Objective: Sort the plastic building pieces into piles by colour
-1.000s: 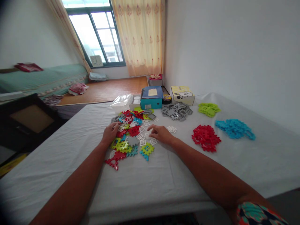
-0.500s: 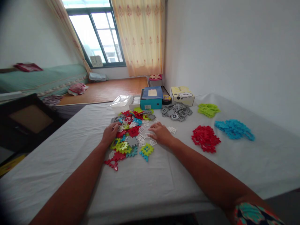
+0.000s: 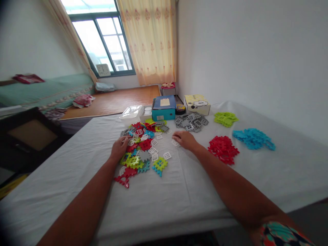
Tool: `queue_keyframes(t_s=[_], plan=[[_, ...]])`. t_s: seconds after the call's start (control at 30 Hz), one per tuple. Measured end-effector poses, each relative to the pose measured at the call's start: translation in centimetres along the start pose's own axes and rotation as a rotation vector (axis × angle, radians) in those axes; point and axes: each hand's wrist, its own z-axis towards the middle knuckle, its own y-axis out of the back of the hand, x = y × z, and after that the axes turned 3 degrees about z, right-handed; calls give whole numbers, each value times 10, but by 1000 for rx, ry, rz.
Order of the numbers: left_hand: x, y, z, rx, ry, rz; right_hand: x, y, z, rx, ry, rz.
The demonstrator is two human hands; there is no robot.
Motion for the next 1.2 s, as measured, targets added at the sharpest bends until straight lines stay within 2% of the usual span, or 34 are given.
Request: queue_keyframes(t_s=[0.1,0.17,0.23,0.3,0.37,0.53,0.7,0.9,1.1,1.13,1.2], plan=[[-1,0,0,1,6,3,-15,15,-2,-37,-5,-104],[-2,-1,0,-5,9,9,-12,15,-3,-34,59,-88],[-2,-1,0,-10,5,13,1,8,-5,80,148,34],[-2,-1,0,-10,0,10,16,0,-8,273,239,160],[-1,-1,0,-8,0,7,29,-7,-11,394,293,192],[1,-1,1,-2,0,12,38,-12,-12,435,225,138],[1,-1,0,-6,-6,10,32,-10,-10,327,261,188],[-1,0,0,-8,2,10,18,-14,-6,229,142,87],[-1,0,1,-7,-2,17,-4,-3,-1,-130,-48,-128],[-1,0,1,-6,-1,18,-9,0,-1,-148,-71,-182],[-1,1,1,-4,0,16,-18,6,0,-104,-92,-258]])
